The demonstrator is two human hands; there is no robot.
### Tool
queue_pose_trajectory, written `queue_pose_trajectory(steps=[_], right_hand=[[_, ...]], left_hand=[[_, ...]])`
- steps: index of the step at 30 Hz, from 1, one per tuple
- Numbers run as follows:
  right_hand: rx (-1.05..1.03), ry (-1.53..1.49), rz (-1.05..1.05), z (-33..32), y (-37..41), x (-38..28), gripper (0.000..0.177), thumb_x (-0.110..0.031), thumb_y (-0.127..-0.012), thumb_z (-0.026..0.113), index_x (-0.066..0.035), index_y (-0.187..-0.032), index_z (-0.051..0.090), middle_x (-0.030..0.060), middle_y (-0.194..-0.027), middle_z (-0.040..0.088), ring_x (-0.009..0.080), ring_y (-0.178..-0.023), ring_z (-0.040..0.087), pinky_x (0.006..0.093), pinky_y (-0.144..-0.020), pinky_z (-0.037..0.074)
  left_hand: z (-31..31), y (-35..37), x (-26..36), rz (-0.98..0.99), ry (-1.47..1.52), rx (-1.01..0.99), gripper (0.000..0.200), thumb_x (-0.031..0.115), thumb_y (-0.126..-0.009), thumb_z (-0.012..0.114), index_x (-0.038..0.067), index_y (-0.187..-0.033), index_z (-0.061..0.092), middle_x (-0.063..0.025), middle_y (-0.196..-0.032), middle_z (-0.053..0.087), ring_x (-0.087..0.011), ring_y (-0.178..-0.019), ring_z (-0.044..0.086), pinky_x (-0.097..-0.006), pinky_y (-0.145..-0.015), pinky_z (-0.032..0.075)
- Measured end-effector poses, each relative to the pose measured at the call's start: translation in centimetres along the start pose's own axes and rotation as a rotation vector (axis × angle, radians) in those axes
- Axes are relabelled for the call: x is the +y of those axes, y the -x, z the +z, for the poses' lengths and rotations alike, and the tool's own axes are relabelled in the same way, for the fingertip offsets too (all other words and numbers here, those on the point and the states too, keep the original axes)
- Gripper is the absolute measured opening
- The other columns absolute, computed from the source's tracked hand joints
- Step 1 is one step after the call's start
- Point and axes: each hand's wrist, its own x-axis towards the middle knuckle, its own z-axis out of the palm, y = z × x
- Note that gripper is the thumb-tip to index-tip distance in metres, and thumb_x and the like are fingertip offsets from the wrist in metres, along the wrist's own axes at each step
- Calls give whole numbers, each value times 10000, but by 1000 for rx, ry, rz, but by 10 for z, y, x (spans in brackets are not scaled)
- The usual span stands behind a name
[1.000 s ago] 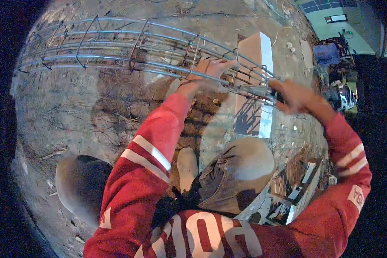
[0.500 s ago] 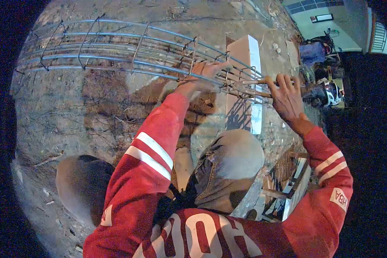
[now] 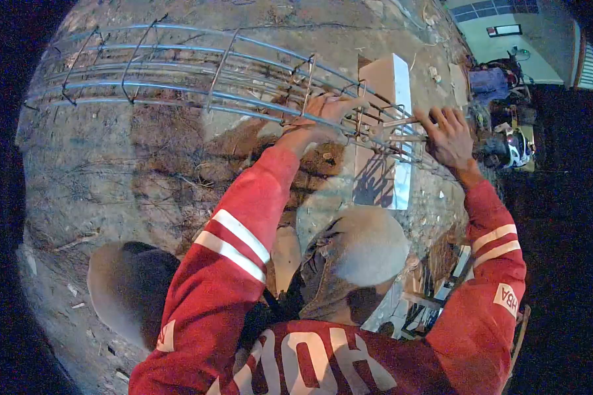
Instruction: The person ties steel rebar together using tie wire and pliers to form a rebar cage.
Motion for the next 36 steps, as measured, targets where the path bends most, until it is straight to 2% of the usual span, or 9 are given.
queue_pose_trajectory(steps=[10, 12, 16, 19, 22, 23, 27, 32, 36], right_hand=[[-379, -183, -87, -31, -9, 14, 449, -113, -736, 580, -27, -1176, 546, 172, -953, 610, 320, -941, 592, 421, -770, 484], [-824, -271, 103, -64, -18, -8, 460, -129, -781, 611, -13, -1214, 509, 199, -924, 633, 344, -862, 622, 433, -760, 500], [-559, -609, -16, -65, -10, -12, 477, -133, -777, 702, 4, -1179, 485, 182, -826, 653, 305, -676, 655, 407, -621, 535], [-1312, -1302, 558, -66, -34, -4, 591, -131, -705, 819, 26, -1145, 456, 158, -766, 636, 183, -534, 644, 319, -395, 485], [-912, -885, 341, -52, -13, -6, 571, -171, -718, 809, 18, -1132, 465, 170, -752, 627, 233, -575, 653, 376, -461, 508], [-832, -292, 249, -68, -15, -21, 552, -202, -696, 806, -14, -1102, 483, 170, -885, 616, 276, -819, 652, 430, -718, 525], [-404, 73, 155, -89, -1, -43, 698, -283, -669, 777, -43, -1253, 480, 138, -1163, 511, 296, -1150, 472, 464, -1038, 316], [-275, 157, 199, -83, 5, -46, 802, -289, -703, 764, -54, -1385, 412, 148, -1152, 519, 301, -1113, 489, 477, -1023, 334], [-404, 62, 212, -43, 24, -20, 552, -346, -761, 728, -60, -1188, 526, 165, -1028, 588, 325, -972, 586, 438, -878, 458]], left_hand=[[2, -3, -5, 6, 0, 27, 838, 130, -556, 831, 220, -1331, 524, -157, -1145, 652, -352, -1046, 629, -461, -872, 511], [-5, -2, -3, 9, -42, -8, 858, 151, -547, 842, 231, -1337, 518, -155, -1145, 652, -354, -1046, 628, -461, -876, 510], [0, -1, -9, 40, -19, -8, 894, 181, -536, 857, 261, -1353, 501, -152, -1148, 651, -357, -1054, 624, -457, -890, 508], [18, -5, -23, 107, -71, 125, 879, 242, -544, 888, 257, -1336, 505, -185, -1062, 661, -360, -996, 641, -451, -871, 517], [0, -1, -8, 43, -61, -11, 900, 237, -537, 888, 251, -1347, 496, -185, -1077, 659, -350, -1015, 634, -452, -882, 512], [4, -3, -12, 26, -55, -16, 917, 225, -532, 883, 274, -1358, 487, -173, -1103, 656, -336, -1041, 626, -439, -888, 513], [29, -7, -27, 100, -33, 197, 889, 225, -546, 871, 308, -1350, 500, -164, -1111, 656, -339, -1094, 597, -448, -938, 485], [14, -1, -14, 90, 92, 97, 821, 109, -574, 818, 247, -1330, 528, -142, -1167, 641, -359, -1076, 610, -444, -921, 487], [18, 1, -13, 39, 104, 89, 806, 72, -591, 795, 239, -1334, 530, -149, -1171, 638, -353, -1090, 602, -438, -937, 481]])
